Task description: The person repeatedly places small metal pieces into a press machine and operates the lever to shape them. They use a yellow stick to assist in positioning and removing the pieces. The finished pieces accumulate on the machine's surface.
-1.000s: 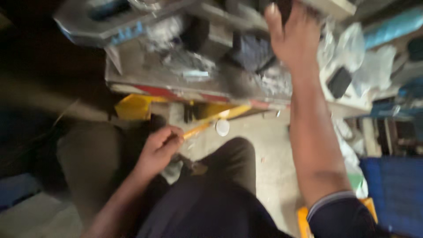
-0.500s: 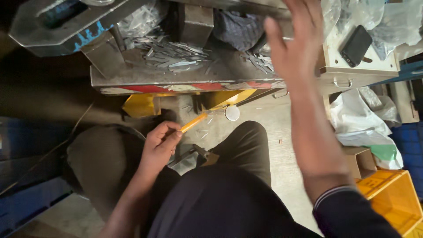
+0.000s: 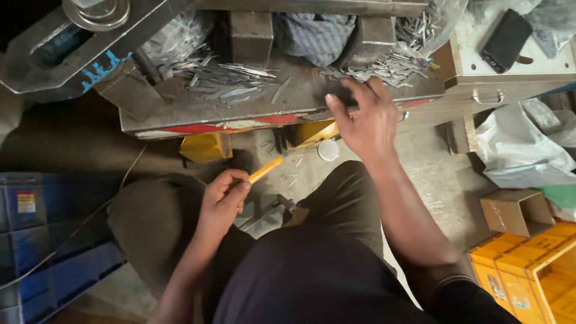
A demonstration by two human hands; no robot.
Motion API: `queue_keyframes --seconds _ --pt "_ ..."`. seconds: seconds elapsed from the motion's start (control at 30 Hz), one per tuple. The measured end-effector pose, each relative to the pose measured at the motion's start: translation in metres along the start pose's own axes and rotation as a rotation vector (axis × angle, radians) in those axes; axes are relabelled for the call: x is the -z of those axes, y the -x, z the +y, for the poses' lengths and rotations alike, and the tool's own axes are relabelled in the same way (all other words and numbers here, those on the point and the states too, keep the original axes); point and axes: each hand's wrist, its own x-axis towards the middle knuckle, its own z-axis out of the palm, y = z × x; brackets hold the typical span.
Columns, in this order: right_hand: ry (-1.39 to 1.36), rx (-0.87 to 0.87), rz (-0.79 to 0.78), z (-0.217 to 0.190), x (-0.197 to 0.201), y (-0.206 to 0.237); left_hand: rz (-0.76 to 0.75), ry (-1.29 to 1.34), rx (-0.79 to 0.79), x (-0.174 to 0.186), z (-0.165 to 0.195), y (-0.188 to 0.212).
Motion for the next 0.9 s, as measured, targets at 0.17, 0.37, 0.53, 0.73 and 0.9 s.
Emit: queue_keyframes --seconds 0.17,0.37,0.53,0.73,0.9 --pt "-0.046 -0.161 -0.155 0.003 0.003 -0.008 0.001 -0.013 -0.015 0.002 -0.002 0.000" --pt "-0.069 0.051 -0.173 -0.003 0.006 -0.005 -0.022 -0.004 0.016 -0.001 0.000 -0.003" --pt "-0.045 0.098 -0.183 -0.009 0.003 -0.004 -0.032 0.017 0.016 -0.001 0.002 -0.001" --pt "-0.025 0.042 -0.176 -0.016 -0.002 -0.002 -0.026 0.013 0.000 -0.001 0.002 0.000" --pt "0.042 0.113 -0.133 -0.016 -0.006 0.000 -0.023 0.028 0.006 -0.001 0.002 0.000"
